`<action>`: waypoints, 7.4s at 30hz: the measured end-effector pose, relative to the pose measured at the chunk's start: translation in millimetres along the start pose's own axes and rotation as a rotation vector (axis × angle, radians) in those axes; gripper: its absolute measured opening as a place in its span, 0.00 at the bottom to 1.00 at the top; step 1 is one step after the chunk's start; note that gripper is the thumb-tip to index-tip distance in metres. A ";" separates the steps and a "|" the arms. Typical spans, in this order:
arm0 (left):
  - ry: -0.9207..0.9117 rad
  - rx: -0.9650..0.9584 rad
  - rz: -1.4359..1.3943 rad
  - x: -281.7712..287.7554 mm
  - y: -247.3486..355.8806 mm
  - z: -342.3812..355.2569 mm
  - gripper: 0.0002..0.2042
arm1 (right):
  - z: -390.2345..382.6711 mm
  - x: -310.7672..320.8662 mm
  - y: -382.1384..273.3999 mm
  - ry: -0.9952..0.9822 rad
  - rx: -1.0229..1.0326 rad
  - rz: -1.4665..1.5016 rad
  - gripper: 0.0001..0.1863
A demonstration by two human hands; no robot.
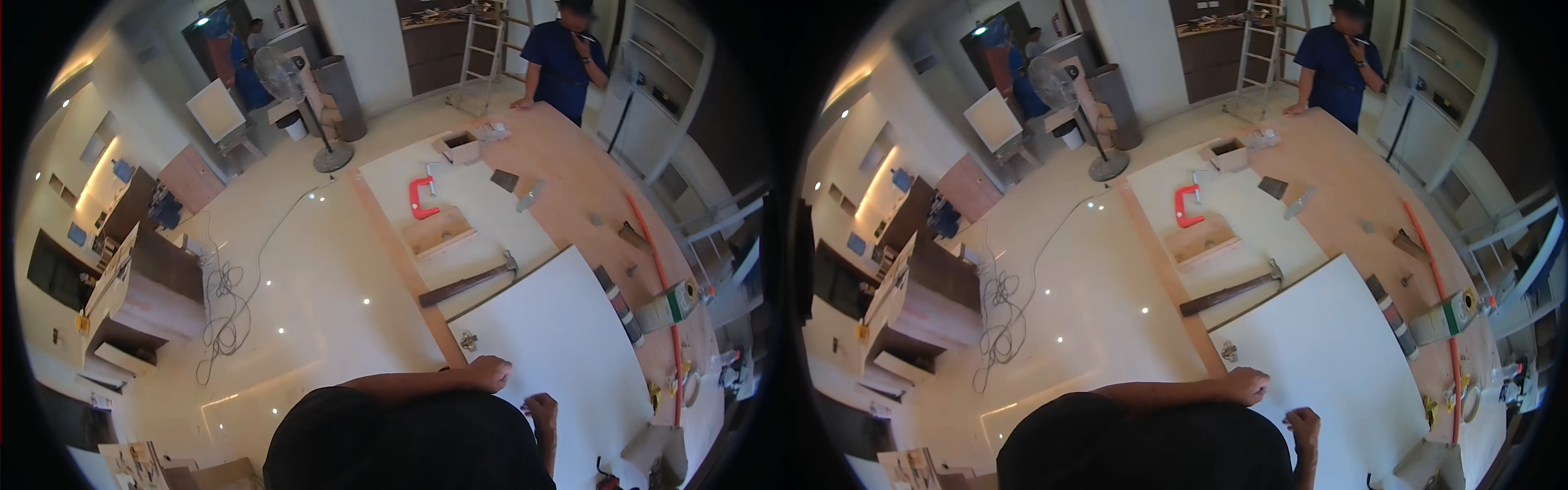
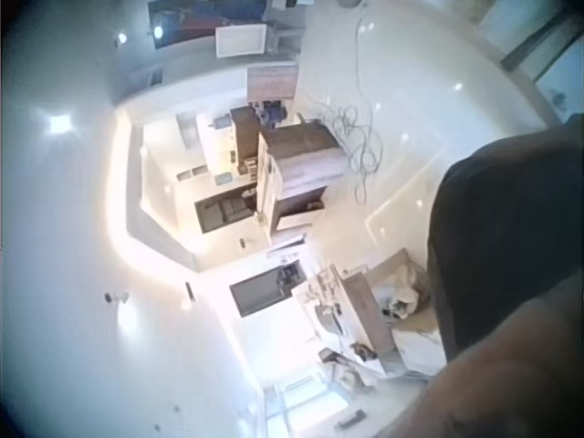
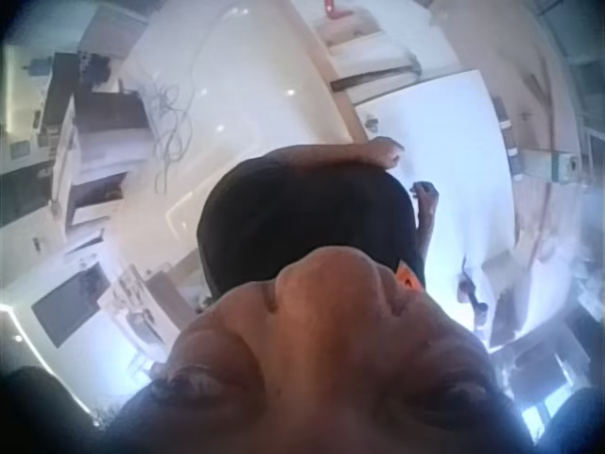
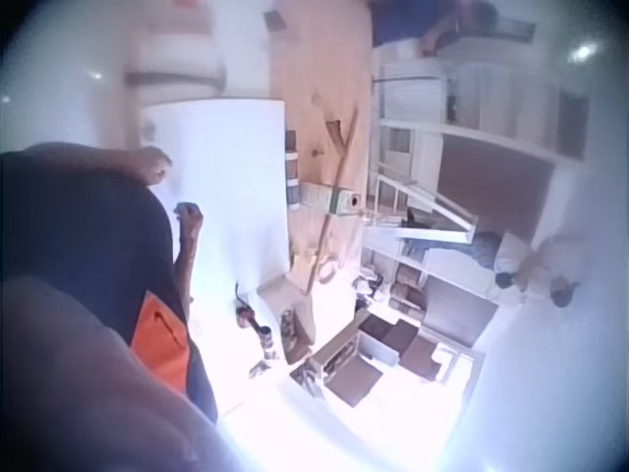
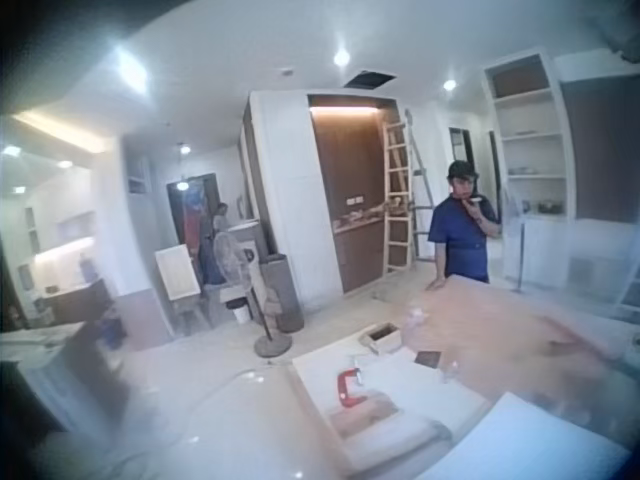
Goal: The person aligns a cabinet door against a wooden frame and presses it into place.
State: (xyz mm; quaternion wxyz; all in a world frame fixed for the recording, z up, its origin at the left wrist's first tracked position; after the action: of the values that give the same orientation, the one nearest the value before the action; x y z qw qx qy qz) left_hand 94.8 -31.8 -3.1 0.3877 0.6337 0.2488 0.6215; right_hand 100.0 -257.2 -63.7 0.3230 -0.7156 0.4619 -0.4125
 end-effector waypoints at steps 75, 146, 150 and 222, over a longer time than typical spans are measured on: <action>0.563 2.082 -0.473 546.8 -668.9 -927.1 0.16 | 16.1 -1396.4 -634.0 -0.665 1.038 -0.262 0.09; 0.236 1.481 0.001 2115.8 -1889.5 -669.2 0.18 | 570.5 -2923.4 -1448.7 -0.828 1.137 -0.412 0.12; 0.103 1.464 0.077 2134.8 -1908.9 -649.8 0.17 | 599.7 -2977.9 -1482.8 -0.887 1.137 -0.398 0.11; 1.420 1.643 0.808 3062.3 -1895.9 -625.8 0.15 | 520.1 -3331.0 -1685.0 -1.402 1.248 -0.104 0.48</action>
State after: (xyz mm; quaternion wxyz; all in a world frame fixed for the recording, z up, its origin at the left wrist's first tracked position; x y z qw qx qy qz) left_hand 114.4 3614.8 254.3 -0.5945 0.2365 0.5187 0.5671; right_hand 451.1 3489.3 149.9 0.8338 -0.5181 -0.1754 -0.0742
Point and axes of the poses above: each hand's wrist, its own z-axis towards the middle knuckle, its own x-axis out of the back of the hand, y = z × x, the point moved 10 cm from there along z, towards the middle knuckle, and after that the axes turned 10 degrees about y, right-handed, at the moved point
